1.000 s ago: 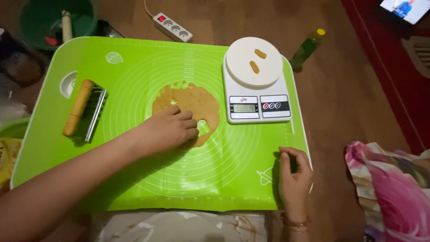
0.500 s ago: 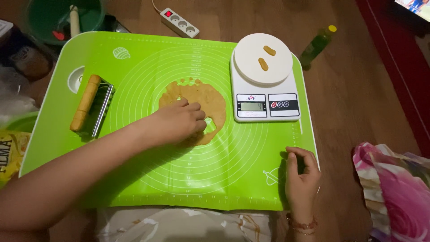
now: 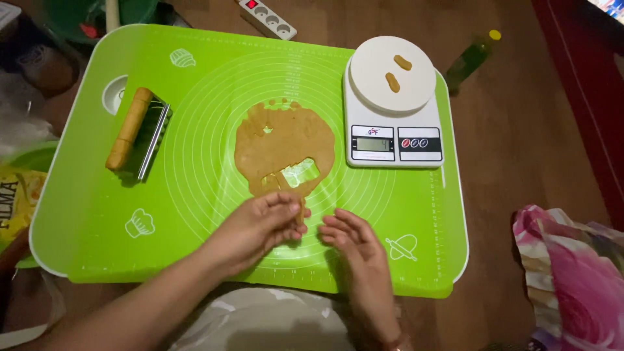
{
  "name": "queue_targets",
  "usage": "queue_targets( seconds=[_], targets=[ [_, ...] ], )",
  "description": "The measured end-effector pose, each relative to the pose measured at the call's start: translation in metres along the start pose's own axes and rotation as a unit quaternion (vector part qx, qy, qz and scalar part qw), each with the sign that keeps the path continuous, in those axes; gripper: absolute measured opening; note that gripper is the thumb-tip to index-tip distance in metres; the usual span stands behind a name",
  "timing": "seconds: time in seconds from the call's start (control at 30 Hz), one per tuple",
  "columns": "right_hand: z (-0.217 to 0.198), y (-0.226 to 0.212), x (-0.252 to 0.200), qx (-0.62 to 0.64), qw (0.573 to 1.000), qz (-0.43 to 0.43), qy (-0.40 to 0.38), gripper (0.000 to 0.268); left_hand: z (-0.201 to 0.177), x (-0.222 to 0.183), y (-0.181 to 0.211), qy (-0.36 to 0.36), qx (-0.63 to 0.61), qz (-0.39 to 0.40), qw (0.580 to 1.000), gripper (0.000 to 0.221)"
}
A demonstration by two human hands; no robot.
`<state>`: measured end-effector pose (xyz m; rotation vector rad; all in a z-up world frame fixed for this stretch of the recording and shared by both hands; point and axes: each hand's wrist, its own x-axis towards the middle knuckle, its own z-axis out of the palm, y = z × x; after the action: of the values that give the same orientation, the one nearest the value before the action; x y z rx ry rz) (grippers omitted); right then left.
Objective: The recorder is weighing small pieces of dough on a scale and using a rolling cutter to shape them on a silicone mat.
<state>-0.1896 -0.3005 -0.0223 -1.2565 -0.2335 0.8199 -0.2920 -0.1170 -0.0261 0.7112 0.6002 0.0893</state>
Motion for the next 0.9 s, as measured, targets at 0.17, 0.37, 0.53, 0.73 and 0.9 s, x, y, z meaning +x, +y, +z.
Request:
queue_targets(
  seconds=[0.17, 0.37, 0.53, 0.73, 0.9],
  targets=[
    [0.014, -0.009, 0.002, 0.251, 0.957, 0.114, -0.095, 0.055, 0.010, -0.015, -0.009, -0.043, 0.166, 0.058, 0.983, 0.025],
    [0.001, -0.015, 0.015, 0.357, 0.911, 0.177, -0.109, 0.057, 0.032, -0.038, 0.012, 0.023, 0.464, 0.258, 0.847, 0.035],
    [-0.044, -0.067, 0.059, 0.361, 0.907, 0.159, -0.147, 0.055, 0.016, -0.044, 0.025, 0.048, 0.456, 0.270, 0.847, 0.039],
    [-0.103, -0.117, 0.200, 0.098, 0.969, -0.205, -0.098, 0.055, -0.013, -0.050, 0.028, 0.033, 0.461, 0.268, 0.846, 0.031],
    [-0.105, -0.129, 0.266, -0.199, 0.966, -0.124, 0.107, 0.074, -0.030, -0.055, 0.029, 0.053, 0.438, 0.220, 0.870, 0.027]
  ],
)
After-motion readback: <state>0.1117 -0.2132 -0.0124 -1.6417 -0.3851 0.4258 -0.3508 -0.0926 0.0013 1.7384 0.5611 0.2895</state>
